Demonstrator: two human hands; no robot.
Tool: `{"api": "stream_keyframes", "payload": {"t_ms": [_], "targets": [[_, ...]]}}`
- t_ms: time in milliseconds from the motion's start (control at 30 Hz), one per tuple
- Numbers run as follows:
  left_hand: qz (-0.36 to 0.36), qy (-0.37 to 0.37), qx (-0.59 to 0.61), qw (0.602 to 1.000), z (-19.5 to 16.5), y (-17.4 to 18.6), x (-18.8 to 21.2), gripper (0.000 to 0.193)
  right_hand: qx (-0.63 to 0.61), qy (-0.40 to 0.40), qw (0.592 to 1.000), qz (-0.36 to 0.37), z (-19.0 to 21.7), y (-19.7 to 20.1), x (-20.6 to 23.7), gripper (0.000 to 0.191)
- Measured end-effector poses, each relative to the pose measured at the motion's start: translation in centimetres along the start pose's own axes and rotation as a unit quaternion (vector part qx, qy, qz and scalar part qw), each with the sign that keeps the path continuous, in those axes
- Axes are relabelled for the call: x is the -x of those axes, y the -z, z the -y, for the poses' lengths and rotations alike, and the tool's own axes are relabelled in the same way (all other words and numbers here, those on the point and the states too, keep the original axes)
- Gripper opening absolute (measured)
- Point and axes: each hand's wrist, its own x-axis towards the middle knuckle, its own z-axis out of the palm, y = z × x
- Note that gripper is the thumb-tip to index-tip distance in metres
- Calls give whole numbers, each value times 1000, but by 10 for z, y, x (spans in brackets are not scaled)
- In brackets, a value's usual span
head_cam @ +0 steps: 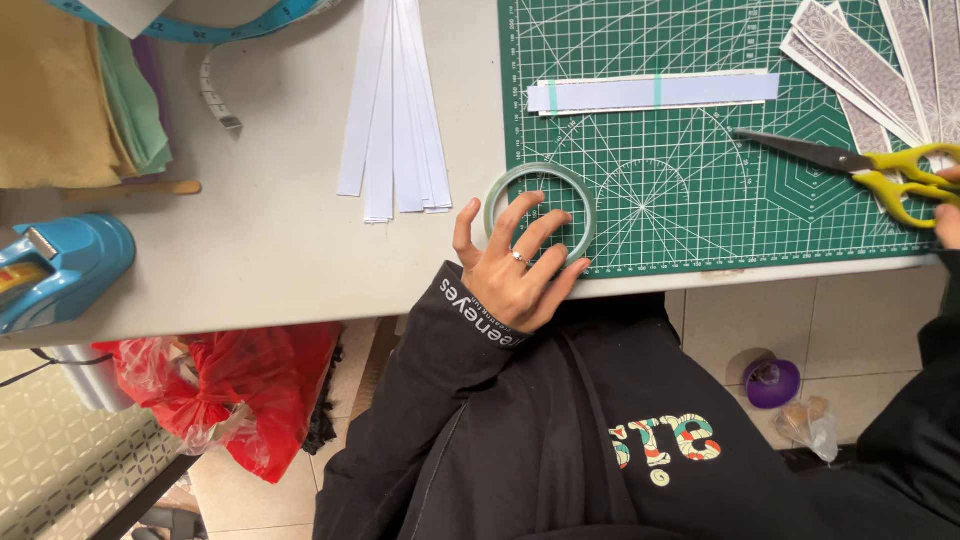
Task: The person assembles paper crafts by applying double-sided tape to white paper strips and attaching them to patterned paper pieces. They use scissors to trim the tape and fold the strips to form small rectangular units, repeating the process for multiple items.
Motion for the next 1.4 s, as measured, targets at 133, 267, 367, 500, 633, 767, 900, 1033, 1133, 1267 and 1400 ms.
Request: {"api": "stream_keyframes", "payload": {"t_ms": [133,267,367,500,633,767,900,1033,1133,1267,1400], "targets": [[-2,-4,-3,1000,1,1,1,22,-7,6,1000,16,17,2,-5,29],[-5,-6,-3,1000,1,0,-1,22,-20,28,999,34,33,5,-20,30],[-2,-2,-3,1000,0,2,0,22,-14,48,997,55,44,8,-26,31],[-2,-1,0,1000,-1,1,-1,22,37,70,993,82,75,24,-35,49],[-6,0,-1,1000,-1,0,-1,22,111,104,954,257,123,35,-58,68],[-6,1,-1,1000,-1,0,-1,22,43,-25,909,413,157,24,-90,49],[-11,5,4,1000,-2,-1,-1,22,-23,-52,873,485,184,17,-140,44],[-14,3,5,1000,-2,-3,-1,23,44,-50,827,557,215,19,-171,43],[-15,6,5,1000,-3,-4,0,23,74,-53,838,538,223,22,-174,45],[-18,7,7,1000,-3,-6,0,24,19,-29,843,537,232,24,-181,45],[-15,5,8,1000,-1,-8,2,24,-35,42,833,551,238,23,-189,37]]}}
